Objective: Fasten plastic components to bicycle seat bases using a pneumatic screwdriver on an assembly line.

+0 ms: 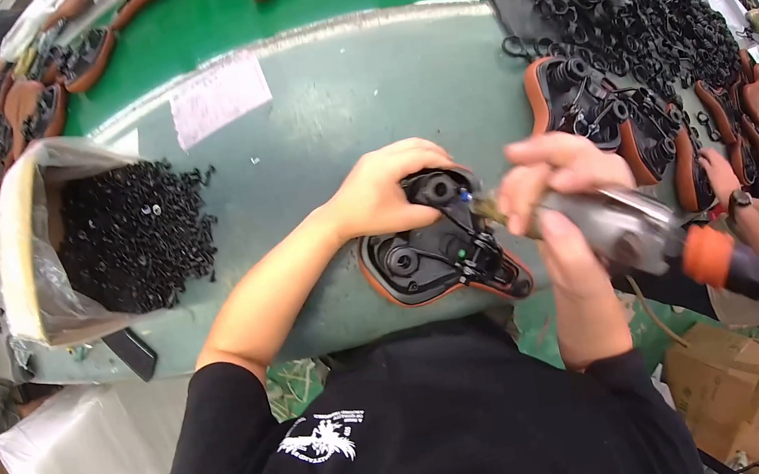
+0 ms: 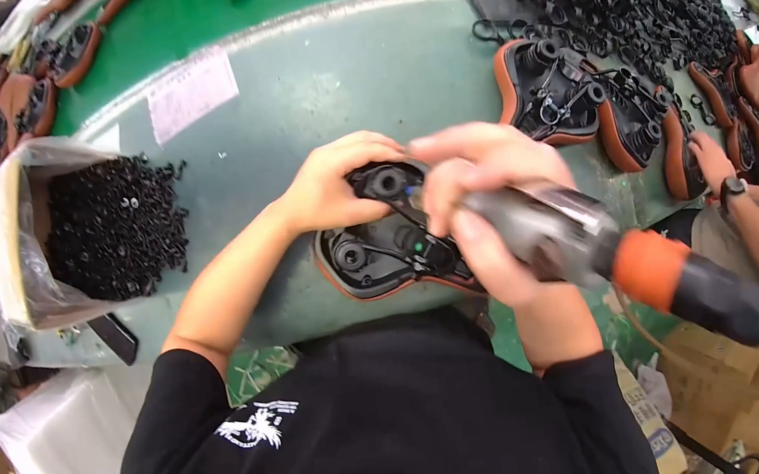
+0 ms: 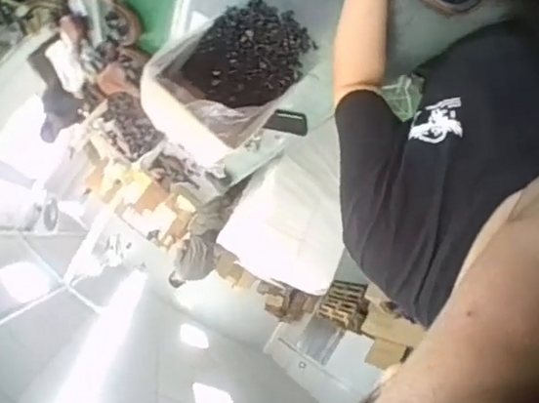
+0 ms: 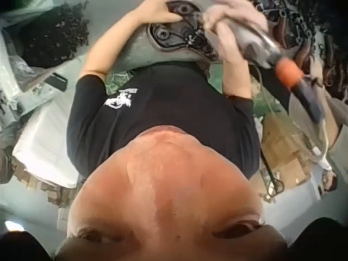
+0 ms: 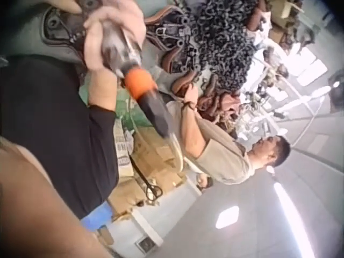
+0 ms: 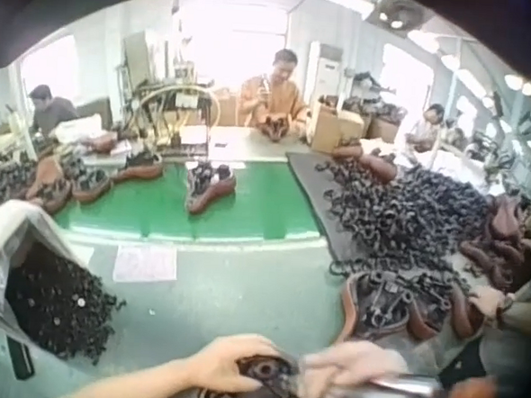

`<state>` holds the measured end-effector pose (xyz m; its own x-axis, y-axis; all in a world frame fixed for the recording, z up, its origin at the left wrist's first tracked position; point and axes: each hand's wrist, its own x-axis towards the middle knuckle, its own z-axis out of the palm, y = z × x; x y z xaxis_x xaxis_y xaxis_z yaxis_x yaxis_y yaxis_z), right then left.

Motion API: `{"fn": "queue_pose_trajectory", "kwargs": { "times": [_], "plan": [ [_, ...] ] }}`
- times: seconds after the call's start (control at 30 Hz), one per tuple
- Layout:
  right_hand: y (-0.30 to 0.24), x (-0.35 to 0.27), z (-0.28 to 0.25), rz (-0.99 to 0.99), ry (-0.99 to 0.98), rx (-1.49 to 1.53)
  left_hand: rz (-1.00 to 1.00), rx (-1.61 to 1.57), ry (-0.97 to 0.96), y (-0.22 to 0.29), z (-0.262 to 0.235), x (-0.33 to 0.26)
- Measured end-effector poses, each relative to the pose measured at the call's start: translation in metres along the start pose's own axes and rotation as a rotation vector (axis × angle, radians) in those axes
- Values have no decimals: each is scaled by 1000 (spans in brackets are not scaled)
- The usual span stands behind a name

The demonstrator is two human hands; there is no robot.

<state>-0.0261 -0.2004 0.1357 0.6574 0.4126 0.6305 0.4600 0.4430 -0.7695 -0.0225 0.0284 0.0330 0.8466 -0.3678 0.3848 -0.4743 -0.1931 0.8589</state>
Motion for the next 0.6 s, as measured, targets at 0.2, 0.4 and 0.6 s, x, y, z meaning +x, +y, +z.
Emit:
{"fn": "queue_pose_trajectory", "kwargs": {
  "times": [0.2,0.4,0.6],
  "plan": [
    [-23,-23,-52,180,350,-124,-243,291,737,-24,-140,11],
    [3,-35,-86,409,737,-213,-208,858,1015,-46,-252,0],
    [28,-67,-115,572,852,-207,-622,837,81,31,-191,-116]
  ]
}}
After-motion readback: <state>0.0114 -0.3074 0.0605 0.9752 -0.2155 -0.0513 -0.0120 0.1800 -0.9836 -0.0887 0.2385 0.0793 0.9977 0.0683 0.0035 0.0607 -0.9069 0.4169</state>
